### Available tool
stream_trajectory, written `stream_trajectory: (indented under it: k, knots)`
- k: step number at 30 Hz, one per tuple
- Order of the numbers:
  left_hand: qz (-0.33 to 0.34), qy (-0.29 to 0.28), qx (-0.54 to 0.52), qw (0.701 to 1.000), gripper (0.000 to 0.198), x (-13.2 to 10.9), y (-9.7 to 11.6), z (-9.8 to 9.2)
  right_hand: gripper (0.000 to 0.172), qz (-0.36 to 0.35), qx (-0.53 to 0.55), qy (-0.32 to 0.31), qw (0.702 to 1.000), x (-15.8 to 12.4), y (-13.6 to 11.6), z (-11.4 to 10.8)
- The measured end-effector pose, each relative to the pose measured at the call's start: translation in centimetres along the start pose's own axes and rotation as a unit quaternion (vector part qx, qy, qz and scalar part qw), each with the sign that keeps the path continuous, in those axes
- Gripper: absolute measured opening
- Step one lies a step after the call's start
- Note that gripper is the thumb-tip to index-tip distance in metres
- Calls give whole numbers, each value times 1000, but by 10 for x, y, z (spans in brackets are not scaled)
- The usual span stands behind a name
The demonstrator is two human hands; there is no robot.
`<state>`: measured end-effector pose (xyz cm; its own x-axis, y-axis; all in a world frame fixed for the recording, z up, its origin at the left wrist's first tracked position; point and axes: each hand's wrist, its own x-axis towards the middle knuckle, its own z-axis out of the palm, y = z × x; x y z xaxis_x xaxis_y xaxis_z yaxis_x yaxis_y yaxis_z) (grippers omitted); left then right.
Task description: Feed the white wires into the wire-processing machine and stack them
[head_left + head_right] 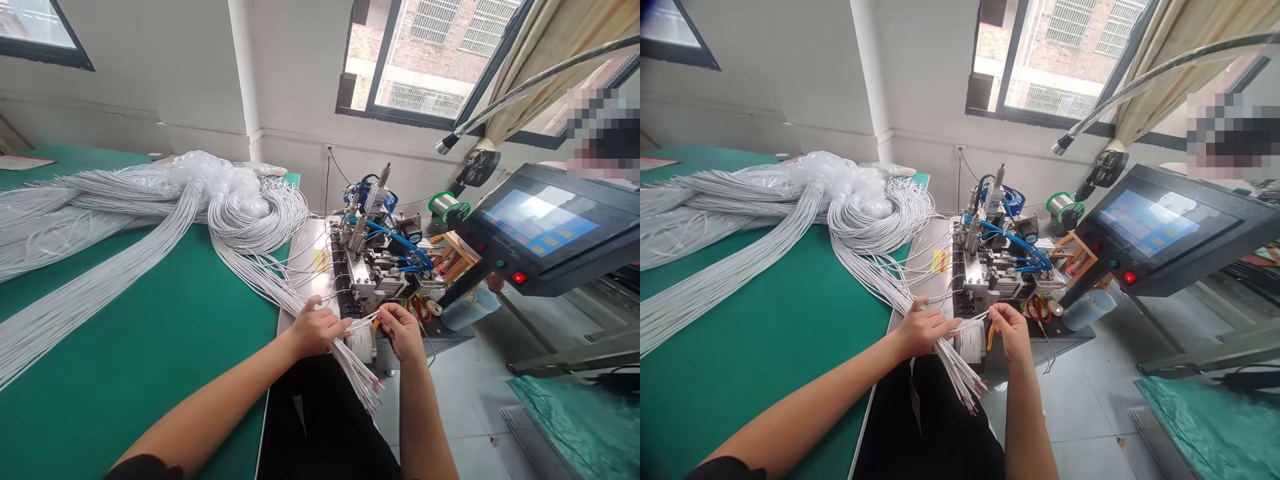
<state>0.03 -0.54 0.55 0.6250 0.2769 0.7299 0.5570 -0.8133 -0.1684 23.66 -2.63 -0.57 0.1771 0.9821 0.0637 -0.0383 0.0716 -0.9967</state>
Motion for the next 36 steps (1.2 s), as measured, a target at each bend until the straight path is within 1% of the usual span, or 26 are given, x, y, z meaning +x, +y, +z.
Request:
stream_trajectory:
  k: [3,6,9,11,14,16,18,21,22,24,27,29,33,36]
  knots:
    - [-7,-7,5,1000,20,-3,-1,1,31,2,-1,3,1000,1,1,-1]
    - [2,-9,8,1000,23,-5,-1,1,32,-3,-1,3,1000,1,1,2]
    - [10,-19,12,1000,31,-4,0,-1,33,-13,12,8,1000,3,0,7]
    - [6,-19,10,1000,36,-2,1,-2,33,-14,29,13,999,5,0,10]
    - [-9,-22,6,1000,35,-1,2,-2,32,-22,36,13,999,7,0,11]
    - [-25,-26,12,999,34,-2,0,-1,30,-41,-6,17,999,7,0,10]
    - [-43,-36,22,998,34,-2,-2,0,29,-66,-102,13,992,7,0,9]
    - [-53,-63,28,996,35,-3,-4,1,28,-103,-258,-7,961,8,-1,9]
    - [-53,-71,28,996,34,-3,-4,1,28,-114,-289,-12,951,8,-1,9]
    - [-53,-79,29,995,33,-3,-4,2,28,-127,-316,-11,940,11,1,9]
    - [-68,-86,28,994,32,-3,-2,5,27,-126,-310,-15,942,16,6,9]
    - [-82,-90,24,992,33,-4,-1,7,28,-111,-288,-31,951,21,10,8]
    - [-121,-118,7,986,37,-5,-1,10,32,-58,-200,-70,976,28,16,9]
    - [-139,-150,-6,979,41,-4,0,10,33,-21,-140,-90,986,30,18,9]
